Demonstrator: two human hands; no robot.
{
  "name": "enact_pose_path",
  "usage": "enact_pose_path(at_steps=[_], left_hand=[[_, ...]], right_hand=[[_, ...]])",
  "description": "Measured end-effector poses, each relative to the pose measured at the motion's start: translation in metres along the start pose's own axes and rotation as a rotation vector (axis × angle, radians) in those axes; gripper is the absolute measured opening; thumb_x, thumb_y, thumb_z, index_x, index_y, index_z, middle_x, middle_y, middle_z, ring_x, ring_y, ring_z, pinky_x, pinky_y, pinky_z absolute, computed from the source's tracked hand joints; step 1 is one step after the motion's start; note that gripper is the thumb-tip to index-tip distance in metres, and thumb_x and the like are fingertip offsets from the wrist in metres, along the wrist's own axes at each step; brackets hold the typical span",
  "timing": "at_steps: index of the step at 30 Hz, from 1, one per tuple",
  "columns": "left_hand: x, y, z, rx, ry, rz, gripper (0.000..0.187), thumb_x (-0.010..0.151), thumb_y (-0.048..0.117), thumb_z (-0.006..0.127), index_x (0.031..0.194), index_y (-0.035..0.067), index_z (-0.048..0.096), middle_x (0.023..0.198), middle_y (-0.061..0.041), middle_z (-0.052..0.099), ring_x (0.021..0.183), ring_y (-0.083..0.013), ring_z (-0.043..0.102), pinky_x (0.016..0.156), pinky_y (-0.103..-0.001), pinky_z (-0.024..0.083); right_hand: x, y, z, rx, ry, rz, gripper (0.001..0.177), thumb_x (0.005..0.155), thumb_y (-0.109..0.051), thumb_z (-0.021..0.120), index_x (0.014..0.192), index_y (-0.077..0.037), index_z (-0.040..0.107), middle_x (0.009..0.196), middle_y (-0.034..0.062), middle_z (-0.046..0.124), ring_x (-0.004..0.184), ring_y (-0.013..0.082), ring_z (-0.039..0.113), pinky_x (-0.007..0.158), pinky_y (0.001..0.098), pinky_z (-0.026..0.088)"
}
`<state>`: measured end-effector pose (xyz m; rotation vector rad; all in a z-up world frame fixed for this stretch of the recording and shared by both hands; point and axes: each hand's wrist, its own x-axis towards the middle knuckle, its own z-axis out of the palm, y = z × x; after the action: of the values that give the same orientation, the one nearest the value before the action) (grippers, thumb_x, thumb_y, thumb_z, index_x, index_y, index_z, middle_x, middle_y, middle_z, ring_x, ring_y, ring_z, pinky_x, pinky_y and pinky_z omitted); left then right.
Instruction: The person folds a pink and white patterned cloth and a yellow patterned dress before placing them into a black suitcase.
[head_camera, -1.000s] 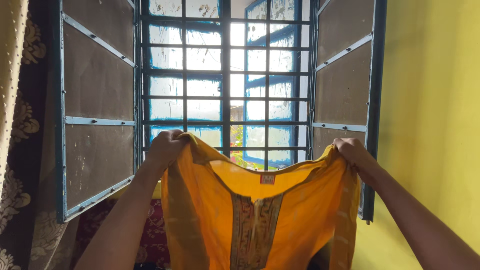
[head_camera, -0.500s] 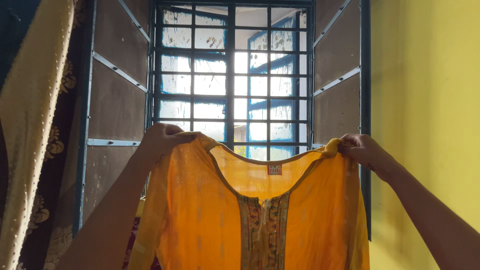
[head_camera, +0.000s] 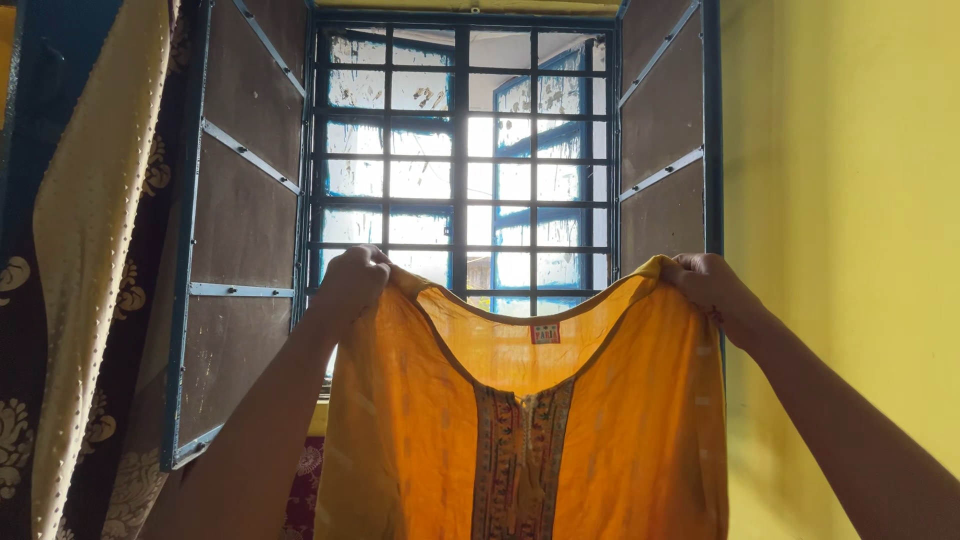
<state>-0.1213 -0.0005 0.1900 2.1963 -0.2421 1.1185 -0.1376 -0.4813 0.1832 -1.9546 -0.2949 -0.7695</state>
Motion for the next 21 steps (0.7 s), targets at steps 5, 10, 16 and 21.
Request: enact_pose_path(at_steps=[5, 10, 16, 21], left_hand=[[-0.009, -0.011, 0.012, -0.03, -0.134, 0.098, 0.038, 0.085, 0.039, 0.077, 0.105, 0.007, 0.081, 0.093, -0.012, 0.08, 0.078, -0.0199, 0.075, 0.076, -0.034, 0.059], [-0.031, -0.003, 0.021, -0.099, -0.327, 0.008, 0.042, 0.074, 0.041, 0.088, 0.099, 0.007, 0.084, 0.09, -0.011, 0.08, 0.073, -0.0207, 0.074, 0.071, -0.034, 0.062], [-0.026, -0.057, 0.086, -0.279, -0.49, -0.093, 0.038, 0.072, 0.035, 0.088, 0.098, 0.007, 0.084, 0.089, -0.009, 0.08, 0.075, -0.017, 0.073, 0.073, -0.032, 0.062], [-0.005, -0.149, 0.186, -0.209, -0.523, -0.191, 0.041, 0.082, 0.044, 0.078, 0.108, 0.012, 0.079, 0.101, -0.006, 0.08, 0.09, -0.0165, 0.075, 0.085, -0.033, 0.062]], right_hand=[[-0.003, 0.009, 0.009, 0.072, -0.086, -0.116, 0.052, 0.088, -0.04, 0.076, 0.114, 0.006, 0.077, 0.08, 0.0088, 0.071, 0.06, 0.0105, 0.058, 0.055, 0.0229, 0.049], [-0.004, 0.033, 0.027, 0.113, -0.114, -0.02, 0.053, 0.082, -0.04, 0.078, 0.114, 0.002, 0.077, 0.09, 0.0126, 0.078, 0.072, 0.0163, 0.072, 0.069, 0.0275, 0.06], [0.029, 0.11, 0.078, 0.064, -0.146, 0.093, 0.056, 0.081, -0.044, 0.079, 0.113, 0.002, 0.08, 0.093, 0.0117, 0.08, 0.079, 0.0172, 0.074, 0.076, 0.0309, 0.06], [0.062, 0.205, 0.141, 0.034, -0.192, 0.245, 0.049, 0.082, -0.041, 0.079, 0.111, -0.002, 0.081, 0.091, 0.0114, 0.081, 0.076, 0.0185, 0.075, 0.074, 0.0316, 0.062]])
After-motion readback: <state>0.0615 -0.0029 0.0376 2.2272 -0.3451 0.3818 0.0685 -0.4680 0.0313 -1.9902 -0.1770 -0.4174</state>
